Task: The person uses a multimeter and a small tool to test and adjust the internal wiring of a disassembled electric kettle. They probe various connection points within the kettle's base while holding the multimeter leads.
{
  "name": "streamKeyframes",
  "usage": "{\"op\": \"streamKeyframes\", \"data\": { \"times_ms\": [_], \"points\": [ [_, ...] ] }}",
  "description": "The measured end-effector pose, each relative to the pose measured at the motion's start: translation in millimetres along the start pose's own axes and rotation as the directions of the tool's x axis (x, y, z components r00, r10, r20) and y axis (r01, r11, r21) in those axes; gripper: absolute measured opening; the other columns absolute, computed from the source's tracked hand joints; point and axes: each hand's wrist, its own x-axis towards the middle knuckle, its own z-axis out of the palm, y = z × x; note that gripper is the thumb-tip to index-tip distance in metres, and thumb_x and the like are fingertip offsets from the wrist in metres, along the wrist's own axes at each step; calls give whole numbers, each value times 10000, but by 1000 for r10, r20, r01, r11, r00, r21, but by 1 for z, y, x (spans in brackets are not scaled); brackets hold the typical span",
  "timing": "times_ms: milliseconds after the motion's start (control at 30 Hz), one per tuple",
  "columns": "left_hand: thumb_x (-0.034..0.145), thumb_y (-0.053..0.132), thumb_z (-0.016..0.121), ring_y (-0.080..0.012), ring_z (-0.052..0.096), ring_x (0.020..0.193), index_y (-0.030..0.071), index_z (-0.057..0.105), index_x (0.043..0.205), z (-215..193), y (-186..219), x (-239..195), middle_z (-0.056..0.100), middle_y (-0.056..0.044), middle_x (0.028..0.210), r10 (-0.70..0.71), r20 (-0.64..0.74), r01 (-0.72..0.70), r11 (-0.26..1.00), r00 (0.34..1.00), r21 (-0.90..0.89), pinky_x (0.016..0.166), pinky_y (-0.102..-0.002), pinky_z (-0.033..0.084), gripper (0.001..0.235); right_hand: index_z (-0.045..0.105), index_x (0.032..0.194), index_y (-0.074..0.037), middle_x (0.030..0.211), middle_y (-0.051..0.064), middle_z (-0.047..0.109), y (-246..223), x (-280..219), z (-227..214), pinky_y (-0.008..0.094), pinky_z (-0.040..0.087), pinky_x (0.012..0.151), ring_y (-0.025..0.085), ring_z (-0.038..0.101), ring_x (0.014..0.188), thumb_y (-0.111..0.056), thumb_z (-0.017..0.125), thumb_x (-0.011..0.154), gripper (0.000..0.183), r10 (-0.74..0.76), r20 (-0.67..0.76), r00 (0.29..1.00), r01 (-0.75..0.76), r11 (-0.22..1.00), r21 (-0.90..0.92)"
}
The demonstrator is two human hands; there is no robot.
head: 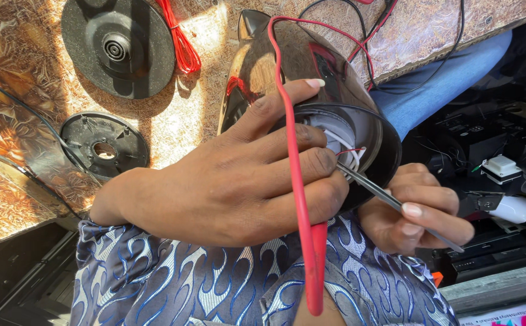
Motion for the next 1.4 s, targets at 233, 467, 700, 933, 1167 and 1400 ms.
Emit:
{"op": "streamKeyframes", "data": {
  "times_ms": [233, 467, 700, 933, 1167, 1400],
  "points": [
    [1116, 12, 373, -350, 577, 919, -30, 570, 1082, -5, 1, 1, 527, -147, 965, -46, 27, 47, 999, 999, -28, 1183, -673, 330, 204, 453, 935, -131, 726, 36, 389, -3, -6, -9, 326, 203, 489, 145, 232, 474, -261, 557, 982, 173, 127, 28, 992, -129, 987, 99],
    [1099, -11, 388, -355, 553, 844, -43, 582, 1093, 2, 1, 1, 552, -183, 1009, -19, -59, 21, 1000, 998, 22, 1151, -691, 409, 196, 452, 956, -148, 800, 6, 366, -4, -3, -12, 283, 217, 518, 111, 215, 519, -249, 588, 1020, 181, 262, 136, 955, -285, 939, 191],
    [1130, 29, 399, -348, 532, 824, -58, 592, 1113, 1, 1, 1, 512, -160, 955, 17, -48, -15, 999, 999, 47, 1165, -676, 418, 212, 438, 923, -117, 793, 14, 361, 4, -8, -17, 276, 250, 532, 109, 255, 553, -206, 587, 1012, 195, 190, 102, 977, -210, 942, 261],
    [1114, 10, 351, -372, 566, 847, -61, 586, 1105, 1, -1, 0, 558, -205, 1014, -4, -71, 5, 1000, 997, 14, 1164, -692, 407, 246, 483, 963, -138, 821, 4, 387, 1, -11, -24, 275, 266, 532, 107, 269, 552, -231, 572, 1029, 145, 180, 157, 971, -199, 973, 117],
    [1131, 55, 432, -327, 519, 798, -74, 600, 1092, 2, 0, 0, 510, -158, 908, -29, -74, 24, 998, 997, -64, 1197, -659, 368, 215, 483, 929, -133, 783, 2, 410, 4, -16, -28, 262, 239, 456, 96, 285, 519, -212, 616, 1022, 181, 68, 104, 992, -78, 993, 88],
    [1136, 84, 436, -322, 531, 778, -67, 587, 1073, 1, -1, 2, 514, -155, 909, -20, -124, 9, 996, 992, -94, 1166, -659, 418, 223, 505, 966, -82, 801, 20, 417, 10, -16, -30, 269, 295, 474, 104, 336, 538, -142, 609, 1003, 124, 7, 132, 991, -36, 975, 219]
  ]
}}
